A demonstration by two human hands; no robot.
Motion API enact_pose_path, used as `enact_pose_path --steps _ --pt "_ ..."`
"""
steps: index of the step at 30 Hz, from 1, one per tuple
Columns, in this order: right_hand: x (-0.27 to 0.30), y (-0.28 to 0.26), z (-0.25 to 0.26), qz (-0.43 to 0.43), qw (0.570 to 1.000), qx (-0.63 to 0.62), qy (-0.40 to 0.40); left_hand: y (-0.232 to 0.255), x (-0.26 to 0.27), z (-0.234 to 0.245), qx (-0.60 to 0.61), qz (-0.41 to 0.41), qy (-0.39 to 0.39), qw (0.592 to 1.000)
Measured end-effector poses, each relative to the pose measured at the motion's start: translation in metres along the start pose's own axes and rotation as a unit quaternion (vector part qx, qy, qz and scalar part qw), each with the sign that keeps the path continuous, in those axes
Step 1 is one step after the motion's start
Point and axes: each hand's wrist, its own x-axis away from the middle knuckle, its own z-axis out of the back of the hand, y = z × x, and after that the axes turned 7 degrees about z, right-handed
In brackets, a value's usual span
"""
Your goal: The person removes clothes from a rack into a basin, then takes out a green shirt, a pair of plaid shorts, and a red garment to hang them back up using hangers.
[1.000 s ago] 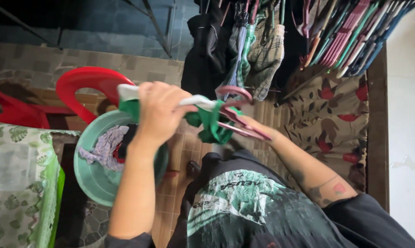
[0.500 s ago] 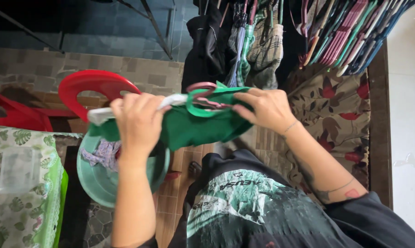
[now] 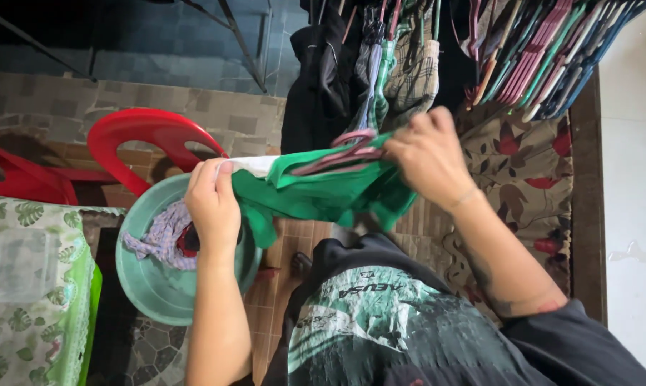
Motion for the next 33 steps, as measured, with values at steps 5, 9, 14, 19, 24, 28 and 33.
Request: enact_pose_path --steps 5,9,14,19,24,28,33 --pt "-0.002 0.014 0.026 -0.014 0.999 -0.023 0.018 0.008 -0.012 0.009 -0.031 -0.093 0.006 0.995" --pt "0.012 0.023 0.021 -0.025 0.985 -0.163 0.040 0.016 -0.016 0.017 -0.018 -0.071 -0.032 0.997" --pt "0.026 0.007 0.014 -0.075 0.952 -0.276 0.111 0.039 -0.018 0.016 -0.124 -0.182 -0.022 0.975" --pt "0.034 -0.009 0.006 -0.121 0.932 -0.318 0.125 0.054 -0.012 -0.025 -0.071 -0.266 -0.116 0.954" --pt "0.059 -0.002 0.017 -0.170 0.896 -0.406 0.046 0.052 0.003 -0.087 -0.009 -0.197 -0.214 0.957" --pt "0.091 0.005 0.023 -0.217 0.865 -0.449 -0.049 0.069 0.017 -0.123 0.030 -0.223 -0.293 0.929" --pt "0.135 0.013 0.031 -0.354 0.816 -0.453 -0.064 0.099 0.002 -0.163 0.096 -0.251 -0.398 0.877"
